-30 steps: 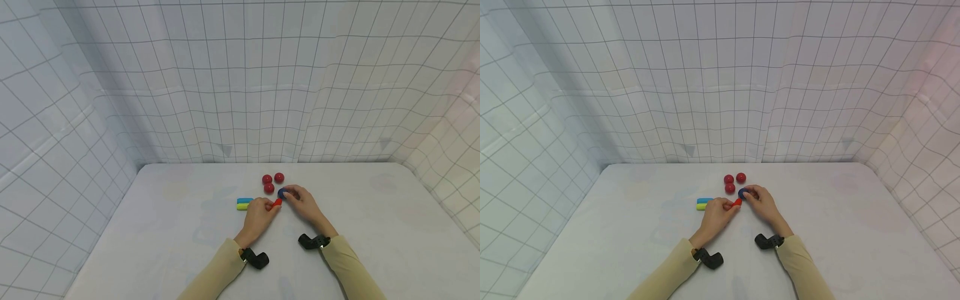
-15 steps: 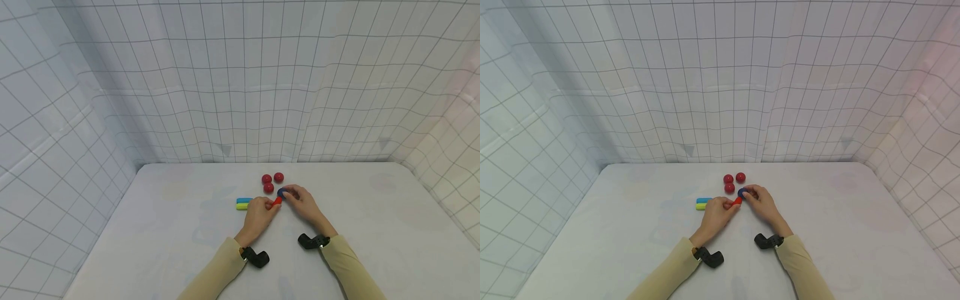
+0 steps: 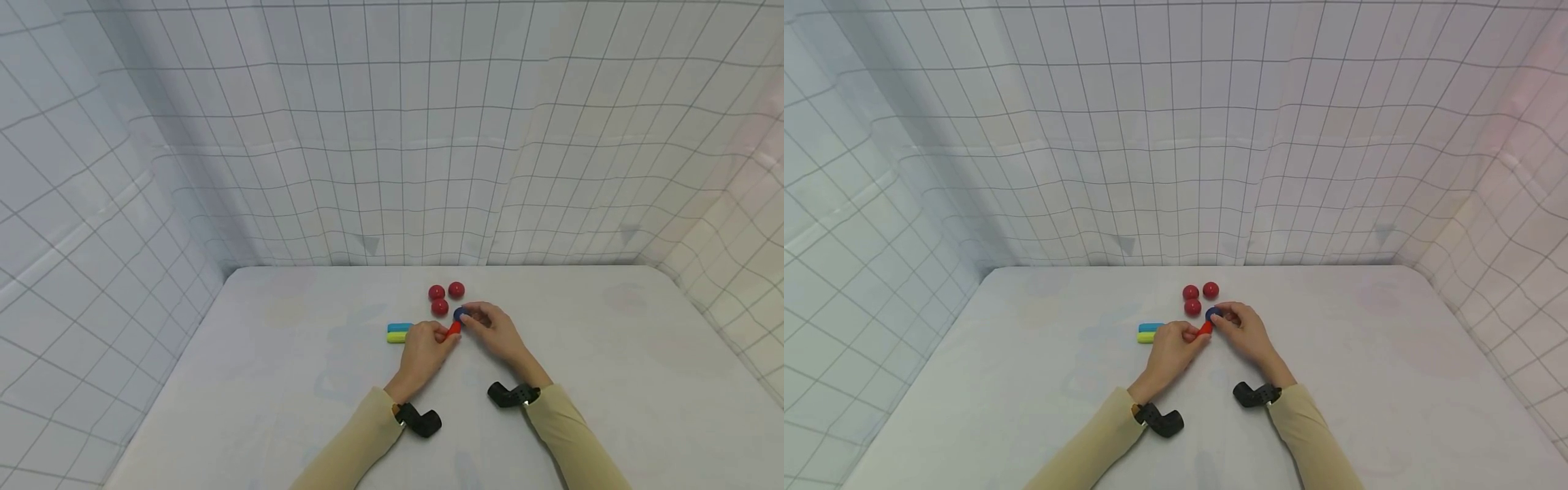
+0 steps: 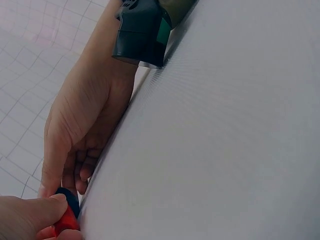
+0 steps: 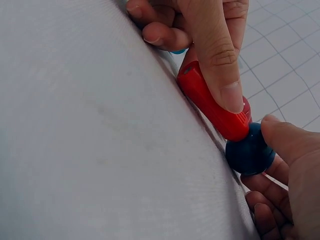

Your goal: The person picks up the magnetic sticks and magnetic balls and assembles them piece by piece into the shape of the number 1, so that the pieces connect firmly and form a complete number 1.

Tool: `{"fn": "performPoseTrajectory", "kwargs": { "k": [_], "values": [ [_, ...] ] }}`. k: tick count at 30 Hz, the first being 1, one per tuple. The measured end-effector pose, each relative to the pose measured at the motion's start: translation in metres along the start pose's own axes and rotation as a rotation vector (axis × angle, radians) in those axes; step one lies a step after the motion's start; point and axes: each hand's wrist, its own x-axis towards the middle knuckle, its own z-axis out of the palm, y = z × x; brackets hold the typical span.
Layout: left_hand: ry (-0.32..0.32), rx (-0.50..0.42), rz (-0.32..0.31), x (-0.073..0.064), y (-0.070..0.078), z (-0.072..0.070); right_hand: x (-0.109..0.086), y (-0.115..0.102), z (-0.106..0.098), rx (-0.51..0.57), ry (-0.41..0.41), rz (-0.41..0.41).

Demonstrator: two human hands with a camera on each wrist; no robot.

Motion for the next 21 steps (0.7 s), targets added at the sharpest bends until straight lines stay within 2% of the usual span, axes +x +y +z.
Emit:
{"fn": "performPoseTrajectory", "kwargs": {
  "k": [8,13,21],
  "values": [
    [0.008,-0.002,0.005,0.0006,0.0029,0.0008,-0.0006,-0.0010,-0.0007,0.008,0.004,-0.002],
    [-0.006,-0.002,-0.024,0.0014,0.0039,0.0015,-0.0010,-0.0022,-0.0013,0.005,0.001,-0.004],
    [-0.001,-0.021,-0.031,0.0023,0.0031,0.0046,-0.0010,-0.0020,-0.0010,0.013,0.009,-0.008]
  ]
}}
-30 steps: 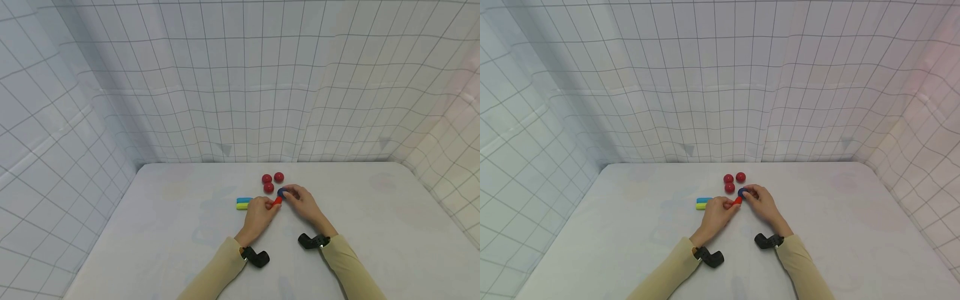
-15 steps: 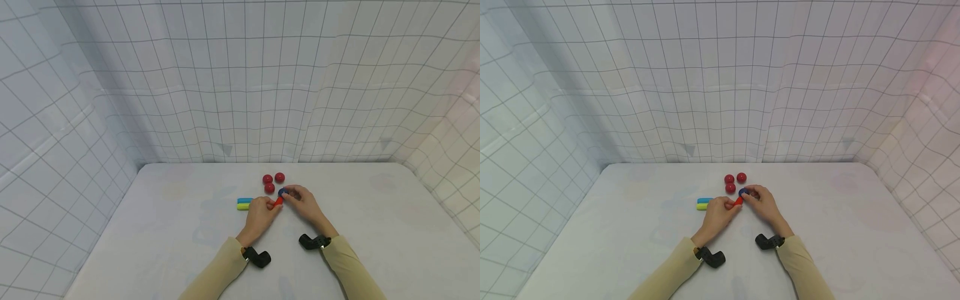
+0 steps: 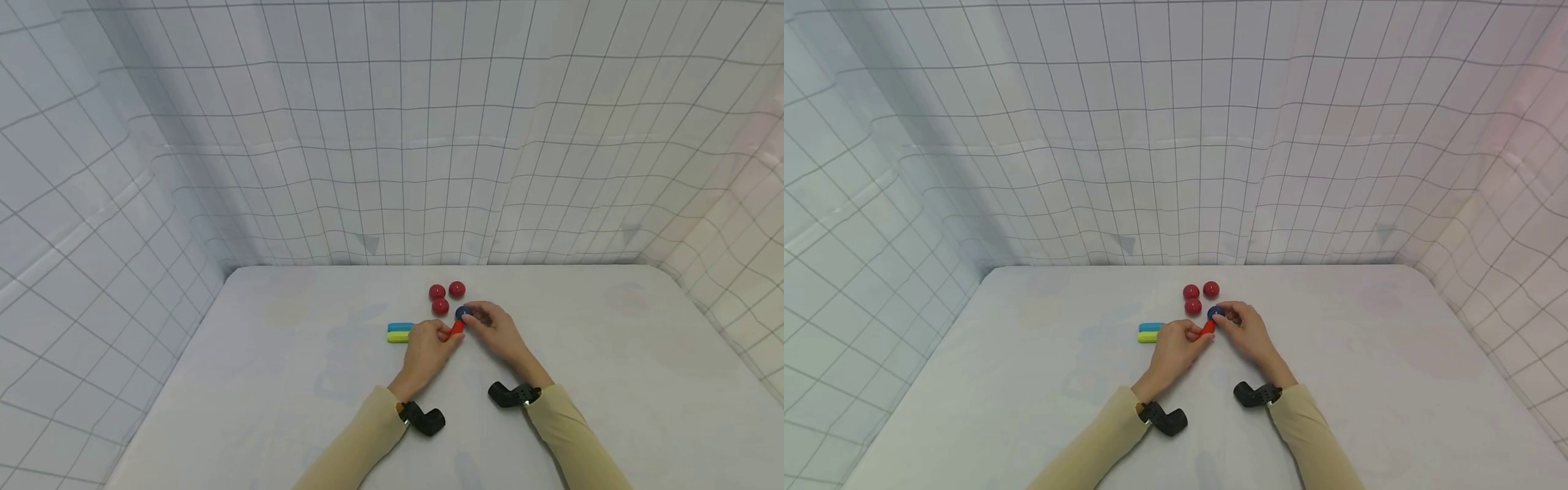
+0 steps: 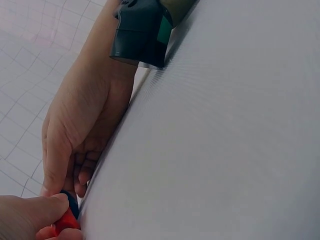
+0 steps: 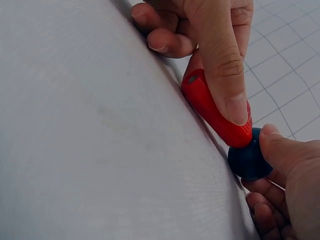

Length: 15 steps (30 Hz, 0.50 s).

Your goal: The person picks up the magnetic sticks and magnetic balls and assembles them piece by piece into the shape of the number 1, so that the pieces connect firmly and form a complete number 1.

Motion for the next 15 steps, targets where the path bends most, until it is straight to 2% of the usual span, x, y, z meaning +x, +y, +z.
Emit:
{"fn": "performPoseTrajectory", "kwargs": {
  "k": [9,15],
  "values": [
    [-0.018,-0.031,-0.029,-0.0004,0.0016,0.0018,0.0001,0.0002,-0.0001,0.000,0.036,0.014],
    [-0.011,-0.036,-0.020,0.0001,0.0009,0.0026,0.0002,0.0006,0.0003,-0.008,0.040,0.016]
  ]
}}
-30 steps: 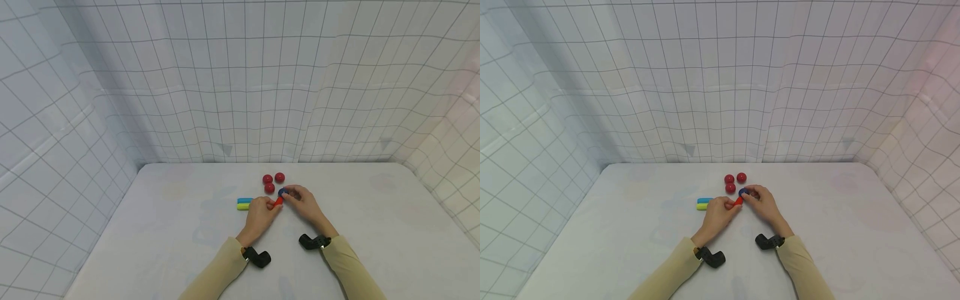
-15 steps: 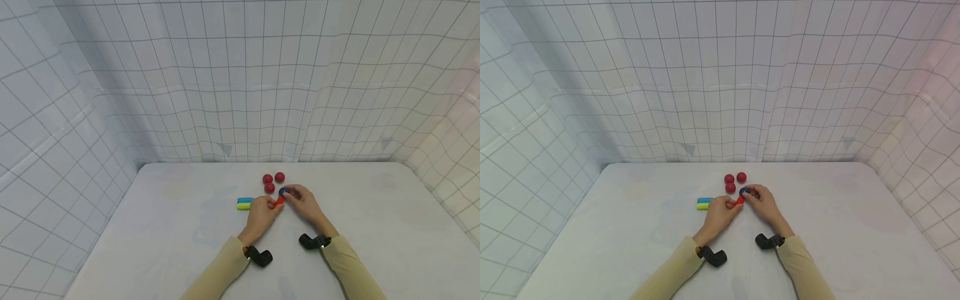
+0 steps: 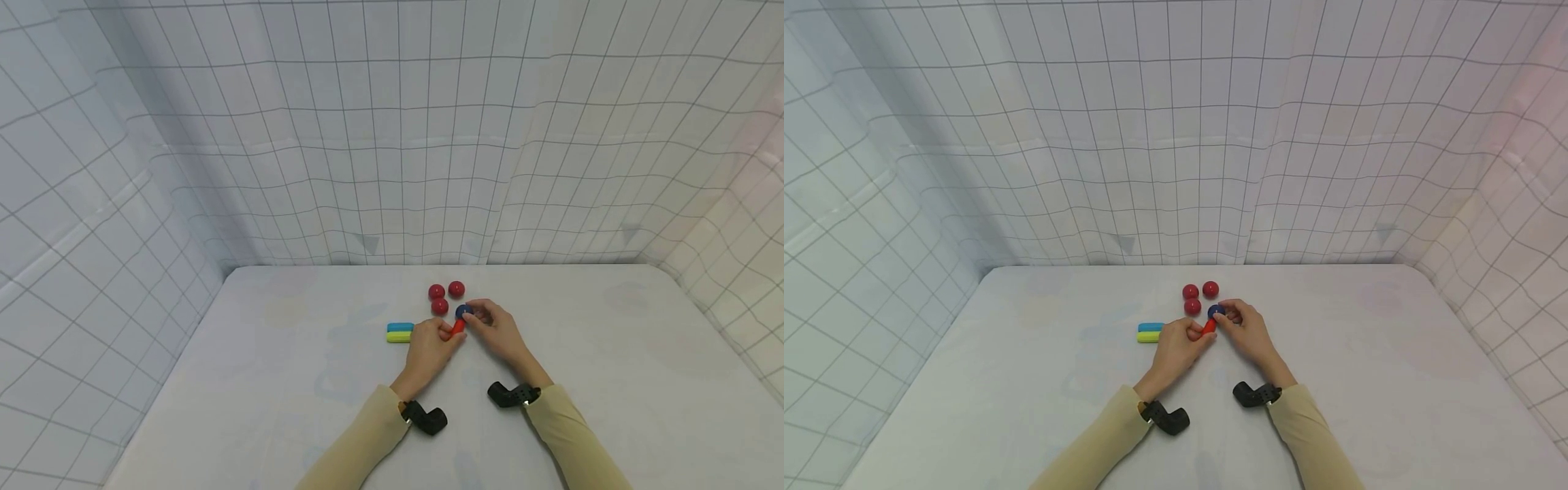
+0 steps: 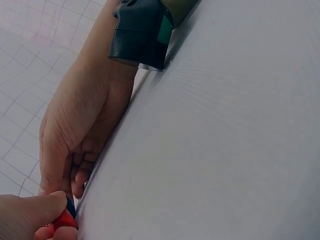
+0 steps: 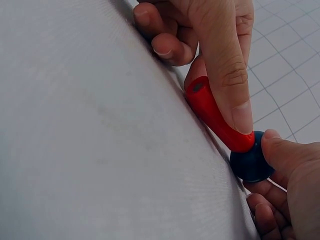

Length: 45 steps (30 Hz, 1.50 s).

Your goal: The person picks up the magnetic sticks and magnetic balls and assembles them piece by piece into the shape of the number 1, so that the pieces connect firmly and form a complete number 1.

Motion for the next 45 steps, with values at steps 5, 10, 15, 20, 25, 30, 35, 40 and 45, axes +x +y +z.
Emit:
{"fn": "performPoseTrajectory", "kwargs": {
  "k": [5,10,15,20,25,30,35,40,45],
  "values": [
    [0.012,-0.001,0.027,0.000,-0.001,0.000,0.000,0.000,0.000,0.015,0.006,-0.006],
    [-0.004,-0.030,0.015,0.001,-0.002,0.000,0.001,0.002,0.001,-0.006,0.010,-0.018],
    [-0.033,-0.068,-0.008,0.001,-0.002,0.000,0.002,0.004,0.001,-0.011,0.014,-0.016],
    [-0.051,-0.101,-0.022,0.001,-0.001,-0.002,0.003,0.005,0.002,-0.013,0.012,-0.016],
    [-0.060,-0.116,-0.026,0.001,0.001,-0.004,0.003,0.006,0.002,-0.021,0.009,-0.024],
    [0.017,0.002,0.032,0.001,0.004,-0.005,0.003,0.005,0.002,-0.008,0.016,-0.037],
    [0.078,0.050,0.065,0.003,0.005,-0.008,0.003,0.004,0.002,-0.002,0.009,-0.029],
    [0.085,0.039,0.068,0.005,0.004,-0.013,0.003,0.005,0.002,0.002,0.002,-0.024],
    [0.084,0.034,0.035,0.009,0.003,-0.017,0.002,0.005,0.001,0.002,0.001,-0.021]
  ]
}}
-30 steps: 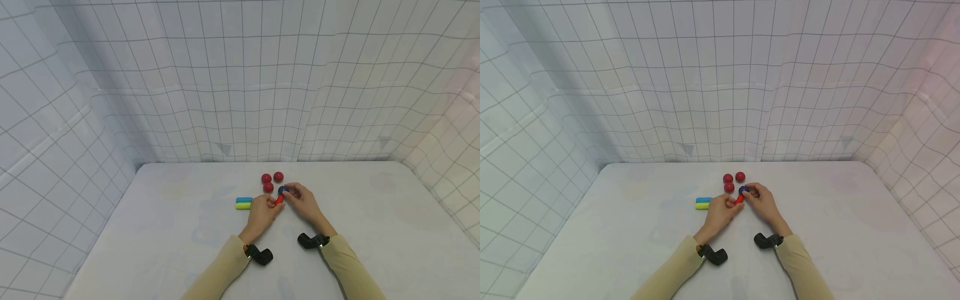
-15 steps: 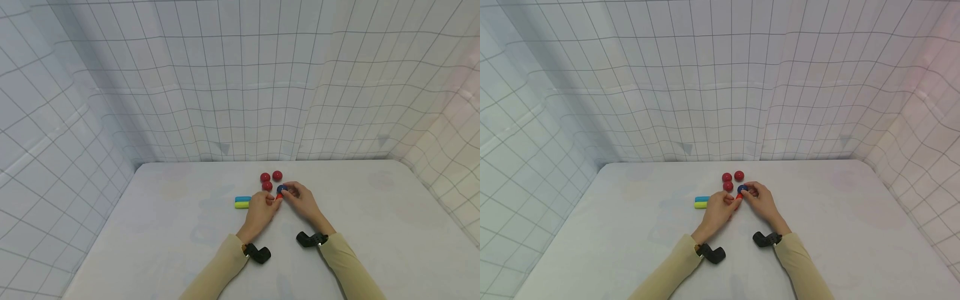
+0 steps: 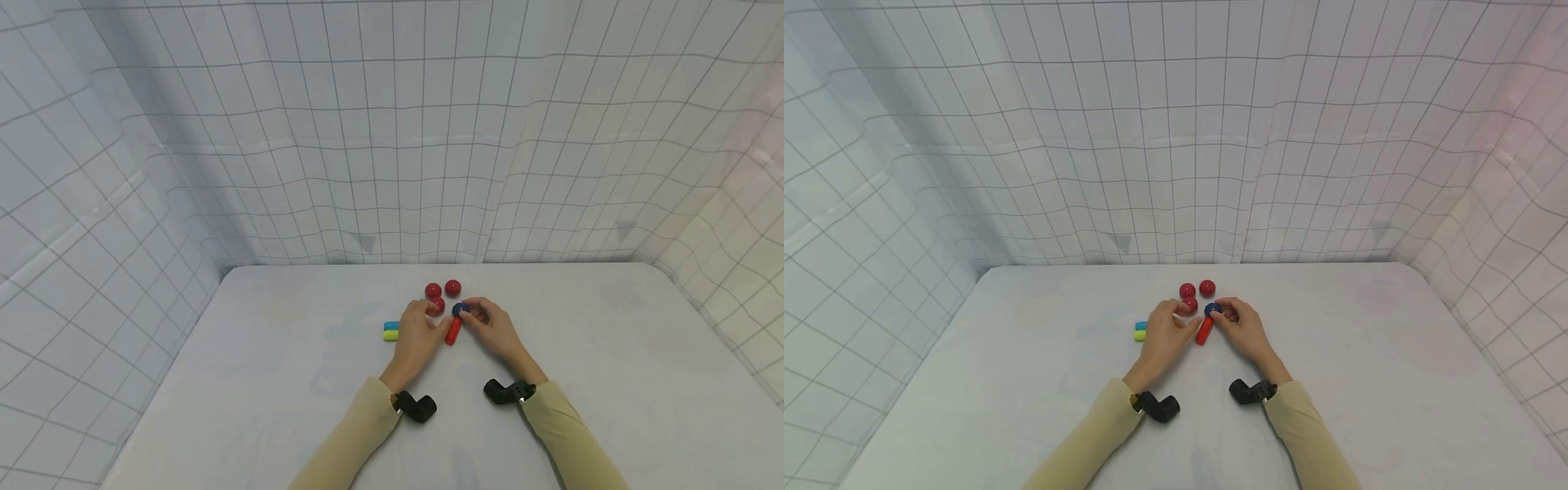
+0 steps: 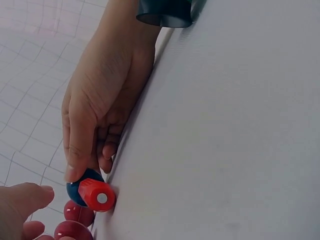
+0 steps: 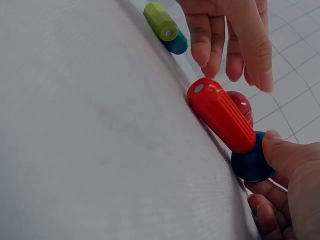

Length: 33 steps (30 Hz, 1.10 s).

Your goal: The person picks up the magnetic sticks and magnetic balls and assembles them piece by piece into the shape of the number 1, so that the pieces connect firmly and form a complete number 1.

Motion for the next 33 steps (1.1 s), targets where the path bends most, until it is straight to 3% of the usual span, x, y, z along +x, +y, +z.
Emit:
{"fn": "performPoseTrajectory", "kwargs": {
  "k": [6,20,33],
  "values": [
    [0.012,0.054,-0.003,0.005,-0.001,-0.002,-0.001,0.000,0.000,0.005,0.002,0.010],
    [0.052,0.155,0.091,0.014,-0.005,0.005,-0.001,0.002,0.000,0.024,-0.002,0.017],
    [0.061,0.172,0.079,0.017,-0.005,0.009,-0.001,-0.002,-0.001,0.014,-0.004,0.001]
  ]
}}
